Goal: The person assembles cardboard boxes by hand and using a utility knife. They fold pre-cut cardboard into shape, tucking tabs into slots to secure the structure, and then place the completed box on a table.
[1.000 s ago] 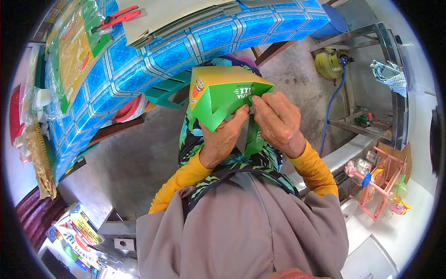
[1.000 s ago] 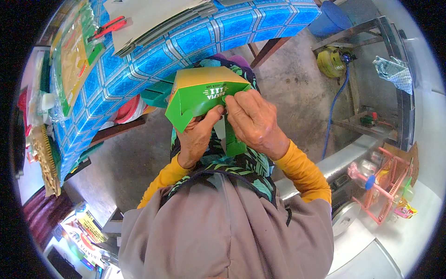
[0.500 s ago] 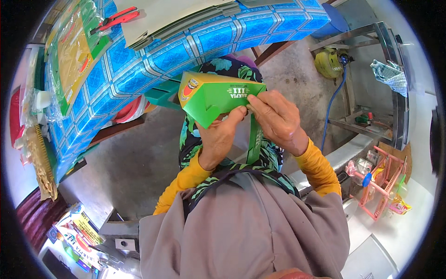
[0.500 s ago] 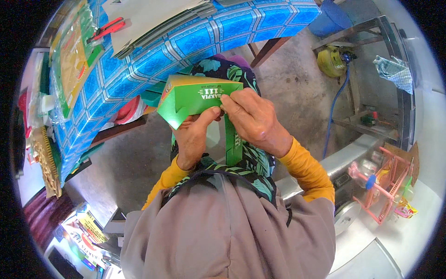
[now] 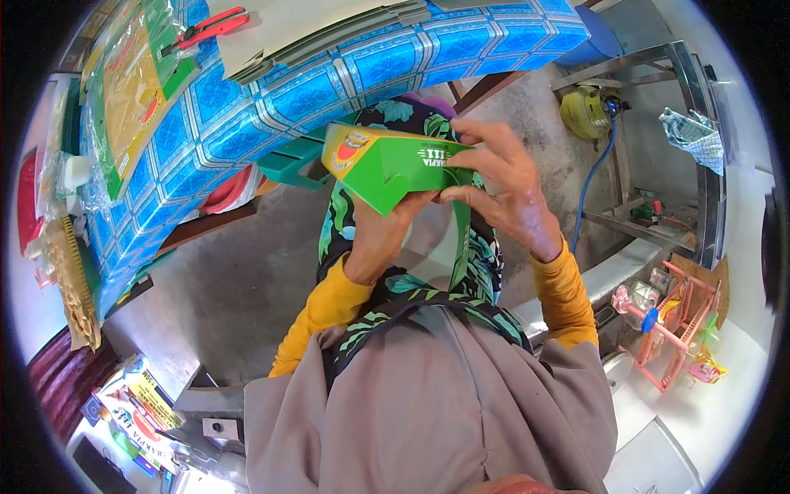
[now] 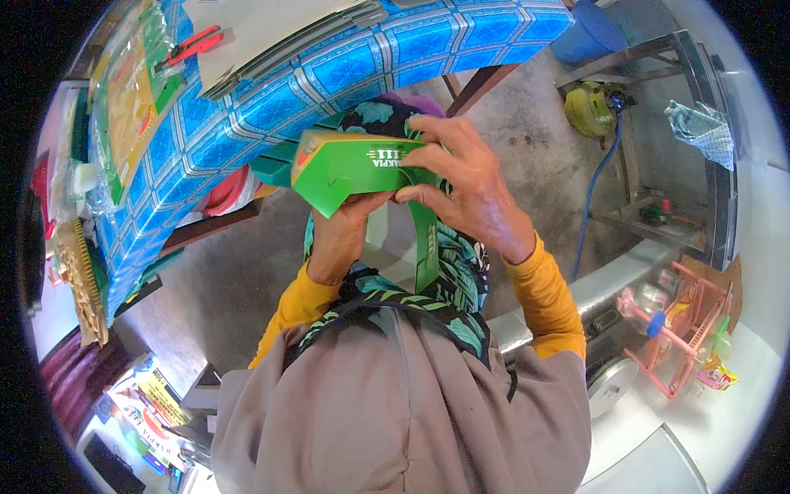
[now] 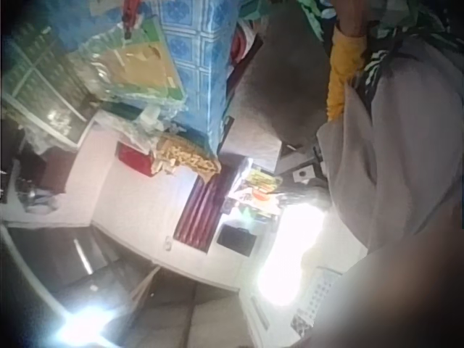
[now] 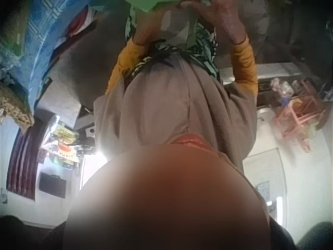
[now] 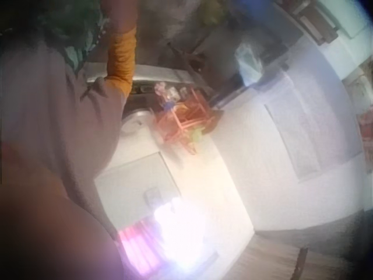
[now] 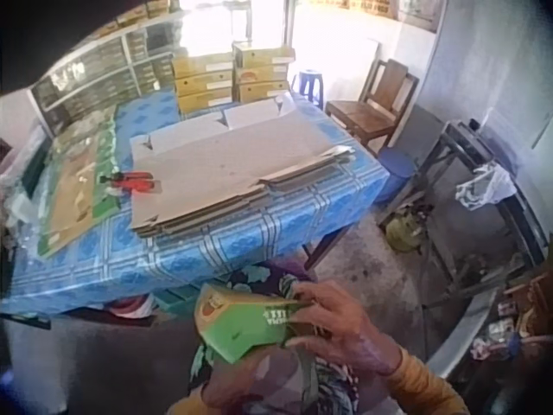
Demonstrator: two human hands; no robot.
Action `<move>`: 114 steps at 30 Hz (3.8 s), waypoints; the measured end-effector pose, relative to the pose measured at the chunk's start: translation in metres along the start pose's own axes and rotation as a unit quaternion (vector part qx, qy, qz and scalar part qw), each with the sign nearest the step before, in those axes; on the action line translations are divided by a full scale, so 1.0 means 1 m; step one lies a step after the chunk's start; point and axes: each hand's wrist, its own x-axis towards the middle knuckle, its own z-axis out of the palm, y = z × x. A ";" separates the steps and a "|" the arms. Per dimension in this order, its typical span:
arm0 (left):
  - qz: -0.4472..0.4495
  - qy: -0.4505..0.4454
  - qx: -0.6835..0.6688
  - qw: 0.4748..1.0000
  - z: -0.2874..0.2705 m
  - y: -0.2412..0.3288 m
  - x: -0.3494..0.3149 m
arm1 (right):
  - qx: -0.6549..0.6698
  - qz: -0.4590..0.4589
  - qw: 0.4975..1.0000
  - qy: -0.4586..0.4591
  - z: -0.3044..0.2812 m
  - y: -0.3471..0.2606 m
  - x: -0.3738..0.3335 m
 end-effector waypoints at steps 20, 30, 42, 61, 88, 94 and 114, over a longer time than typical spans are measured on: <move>-0.127 -0.024 -0.316 0.940 0.015 -0.042 0.036 | 0.023 0.065 0.996 0.054 0.022 0.009 -0.007; -0.139 -0.040 -0.182 0.973 0.003 -0.016 0.046 | 0.077 0.139 0.985 0.063 0.024 0.011 -0.008; -0.138 -0.184 0.037 0.973 -0.009 0.096 0.039 | 0.153 0.241 0.955 0.076 0.021 -0.025 -0.005; -0.271 -0.429 0.256 0.823 -0.032 0.073 0.063 | 0.281 0.051 0.952 -0.111 -0.010 0.018 0.026; -0.311 -0.415 0.185 0.835 -0.028 0.044 0.079 | 0.136 -0.092 0.968 -0.189 0.013 0.011 0.025; -0.335 -0.403 0.176 0.833 -0.029 0.050 0.079 | 0.110 -0.067 0.979 -0.159 0.005 0.004 0.027; -0.288 -0.111 -0.024 0.951 -0.011 0.057 0.044 | 0.248 0.262 0.930 0.069 0.026 -0.020 -0.015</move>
